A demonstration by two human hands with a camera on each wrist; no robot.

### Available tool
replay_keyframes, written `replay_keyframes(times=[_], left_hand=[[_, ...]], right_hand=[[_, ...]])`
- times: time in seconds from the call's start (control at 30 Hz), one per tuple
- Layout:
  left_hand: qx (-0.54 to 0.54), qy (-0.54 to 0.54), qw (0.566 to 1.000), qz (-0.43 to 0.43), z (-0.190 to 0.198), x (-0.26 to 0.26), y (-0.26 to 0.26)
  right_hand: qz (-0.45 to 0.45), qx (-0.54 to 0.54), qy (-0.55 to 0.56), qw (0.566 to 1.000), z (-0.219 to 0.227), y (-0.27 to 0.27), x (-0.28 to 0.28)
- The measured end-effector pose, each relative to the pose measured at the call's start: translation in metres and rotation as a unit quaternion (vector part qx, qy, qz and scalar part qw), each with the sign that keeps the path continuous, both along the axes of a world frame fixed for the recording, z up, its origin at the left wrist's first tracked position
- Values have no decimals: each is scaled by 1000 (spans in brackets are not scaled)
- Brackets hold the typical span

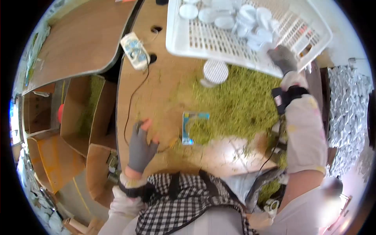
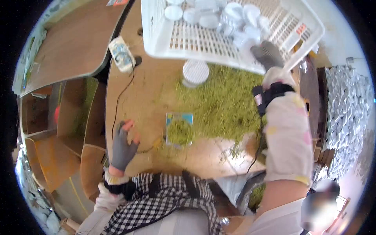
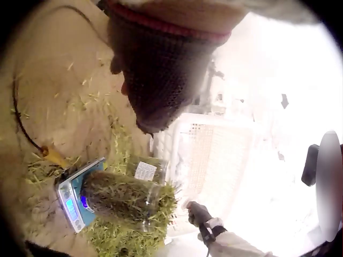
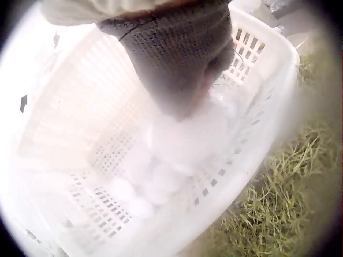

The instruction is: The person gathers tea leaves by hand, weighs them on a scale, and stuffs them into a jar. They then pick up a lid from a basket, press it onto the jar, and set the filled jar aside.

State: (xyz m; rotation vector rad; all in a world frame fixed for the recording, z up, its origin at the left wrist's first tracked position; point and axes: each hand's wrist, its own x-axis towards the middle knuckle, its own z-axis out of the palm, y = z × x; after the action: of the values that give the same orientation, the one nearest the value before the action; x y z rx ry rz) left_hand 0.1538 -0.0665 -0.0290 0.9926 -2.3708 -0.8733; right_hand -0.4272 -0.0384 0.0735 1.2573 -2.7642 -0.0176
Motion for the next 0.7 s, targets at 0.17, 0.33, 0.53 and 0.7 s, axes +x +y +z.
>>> replay_keyframes(times=[0.17,0.33,0.53,0.7], left_hand=[[75,98,992,-10,68,-28,-9],[193,182,963,-52,153,-97,14],[288,256,915,-118,155,-109,26],[416,289,857,-94,153,-98,33]], right_hand=[[127,-46,-67,989,67,34,70],[297,-98,-16,950,110,61,203],[312,-111,48,942,114,79,271],[273,-188,-124,935,115,102,293]])
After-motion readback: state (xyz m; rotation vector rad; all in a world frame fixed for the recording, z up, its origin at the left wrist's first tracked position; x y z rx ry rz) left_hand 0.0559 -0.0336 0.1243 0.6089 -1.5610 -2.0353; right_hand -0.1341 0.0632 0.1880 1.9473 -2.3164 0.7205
